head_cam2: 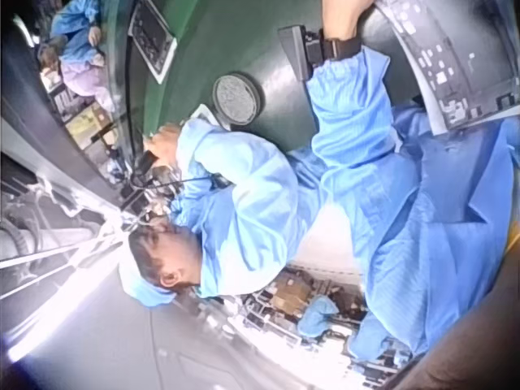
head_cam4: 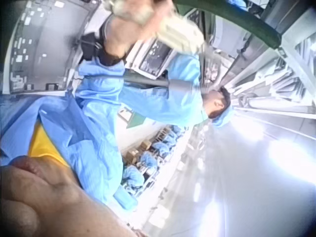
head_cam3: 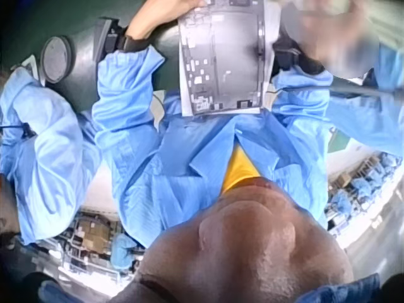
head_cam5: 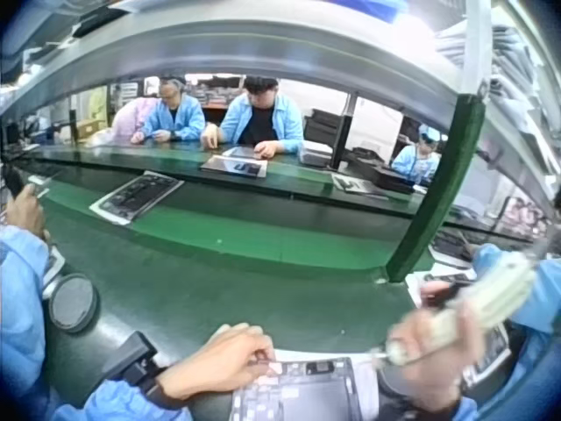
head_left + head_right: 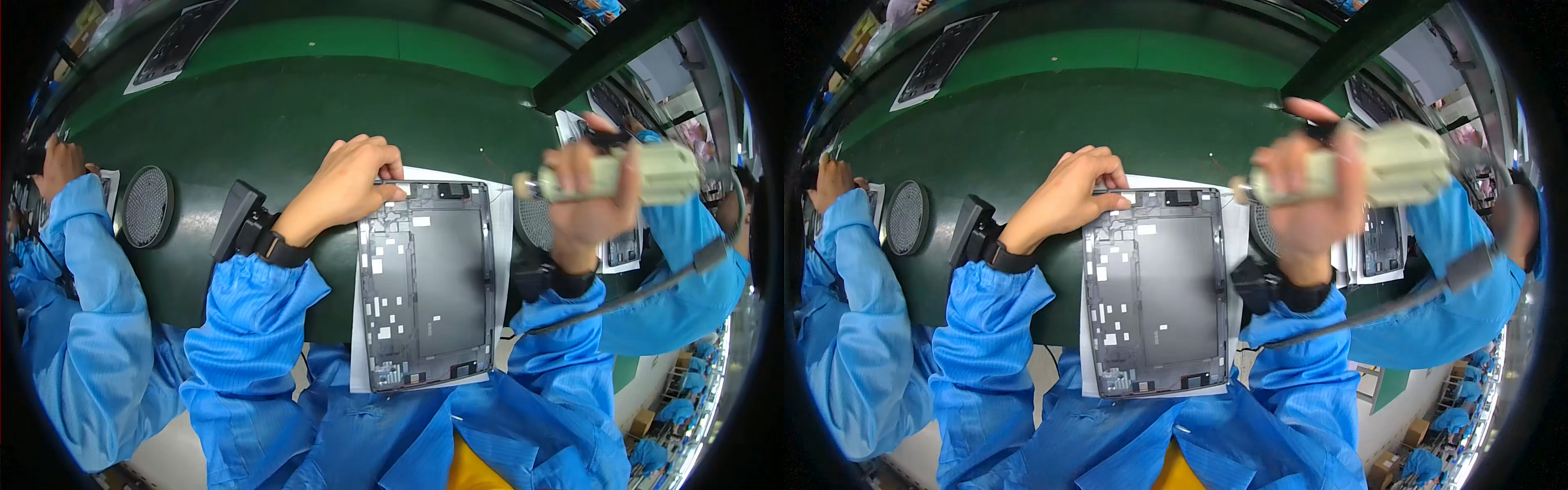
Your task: Assembling electronic components into tablet chassis on a factory line using tools.
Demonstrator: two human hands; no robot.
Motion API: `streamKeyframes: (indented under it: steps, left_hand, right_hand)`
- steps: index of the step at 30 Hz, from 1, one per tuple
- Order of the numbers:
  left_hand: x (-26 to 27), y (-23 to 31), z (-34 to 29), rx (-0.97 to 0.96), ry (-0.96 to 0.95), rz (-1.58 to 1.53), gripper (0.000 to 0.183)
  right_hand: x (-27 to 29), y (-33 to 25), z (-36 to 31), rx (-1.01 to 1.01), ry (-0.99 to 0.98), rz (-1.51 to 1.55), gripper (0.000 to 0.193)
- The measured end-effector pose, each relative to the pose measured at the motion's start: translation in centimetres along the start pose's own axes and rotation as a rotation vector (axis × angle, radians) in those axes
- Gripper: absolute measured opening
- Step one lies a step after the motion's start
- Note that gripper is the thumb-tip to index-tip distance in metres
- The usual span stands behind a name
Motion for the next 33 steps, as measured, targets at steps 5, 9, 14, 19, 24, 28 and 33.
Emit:
streamKeyframes:
  steps: [5,9,14,19,24,28,33]
  left_hand:
    - [0.1,0.5,0.1,-0.050,0.068,0.031,0.017]
    - [-0.1,0.4,0.1,-0.063,0.074,0.039,0.018]
    - [0.1,0.1,0.0,-0.041,0.065,0.039,0.018]
    - [0.0,0.1,-0.1,-0.046,0.063,0.043,0.018]
    - [-0.1,0.2,0.1,-0.041,0.045,0.047,0.018]
    - [0.0,0.3,0.1,-0.057,0.059,0.040,0.019]
    - [0.0,0.7,0.0,-0.077,0.068,0.039,0.020]
  right_hand:
    - [-3.6,6.5,-0.7,-0.104,0.014,-0.153,0.033]
    - [-4.3,7.8,-1.1,-0.117,0.002,-0.210,0.032]
    - [-4.1,8.7,-1.4,-0.137,0.008,-0.236,0.031]
    - [-3.8,9.0,-1.3,-0.150,0.017,-0.240,0.030]
    - [-4.2,9.2,-1.5,-0.172,-0.006,-0.253,0.027]
    - [-5.0,9.1,-1.9,-0.186,-0.082,-0.394,0.026]
    - [-5.1,8.9,-1.9,-0.198,-0.098,-0.380,0.022]
Point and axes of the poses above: each hand's wrist, its own z-axis towards the middle knuckle, its own x-axis out of the back of the hand, y = z × x, the point moved 8 cm from there along z, towards the middle knuckle, and after that the axes turned 10 degrees about x, right-handed, at the moved point
